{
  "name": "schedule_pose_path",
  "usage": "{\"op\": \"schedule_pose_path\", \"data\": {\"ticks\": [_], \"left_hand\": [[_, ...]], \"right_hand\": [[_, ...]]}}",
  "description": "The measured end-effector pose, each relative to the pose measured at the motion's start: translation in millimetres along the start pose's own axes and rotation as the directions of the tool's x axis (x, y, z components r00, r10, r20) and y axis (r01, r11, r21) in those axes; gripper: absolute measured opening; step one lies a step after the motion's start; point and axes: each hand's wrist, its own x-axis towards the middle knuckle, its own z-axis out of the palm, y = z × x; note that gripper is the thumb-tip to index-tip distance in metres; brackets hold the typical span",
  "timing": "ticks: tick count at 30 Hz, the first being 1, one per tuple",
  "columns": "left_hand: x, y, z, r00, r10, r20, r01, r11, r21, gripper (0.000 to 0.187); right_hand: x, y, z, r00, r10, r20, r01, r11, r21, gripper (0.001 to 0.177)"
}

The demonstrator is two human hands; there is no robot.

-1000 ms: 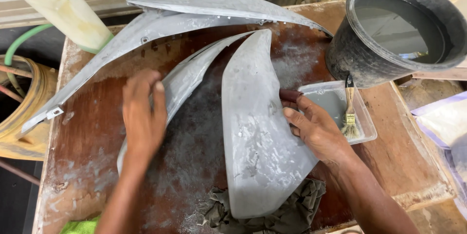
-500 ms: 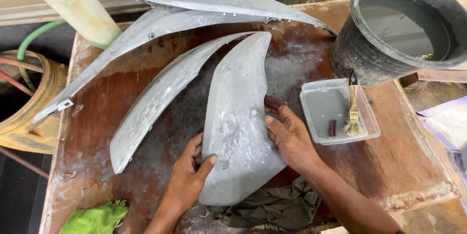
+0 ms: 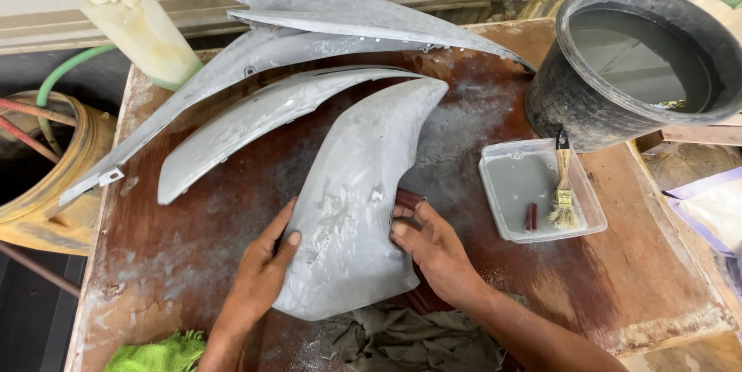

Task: The person sands a grey plastic car part, likely a fender, using a red sanding block. They work on the surface and edges, occasionally dipping the block into a container of water. The person flips the part over to sand the other side and continues the process.

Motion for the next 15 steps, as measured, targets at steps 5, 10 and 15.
{"op": "schedule_pose_path", "data": {"ticks": [5, 10, 15], "left_hand": [[22.3, -5.6, -5.1, 0.991, 0.125, 0.055, -0.128, 0.991, 0.044, 0.056], [46.5, 4.3, -13.4, 0.987, 0.091, 0.136, -0.104, 0.99, 0.096, 0.056], [62.0, 30.7, -20.4, 0.983, 0.143, 0.119, -0.161, 0.973, 0.162, 0.051]], "right_hand": [[-2.8, 7.9, -2.9, 0.988, 0.08, -0.13, -0.066, 0.992, 0.109, 0.048], [-4.2, 12.5, -6.1, 0.993, 0.036, -0.114, -0.02, 0.99, 0.14, 0.046], [9.6, 9.9, -9.6, 0.994, -0.003, -0.112, 0.008, 0.999, 0.041, 0.04]]}}
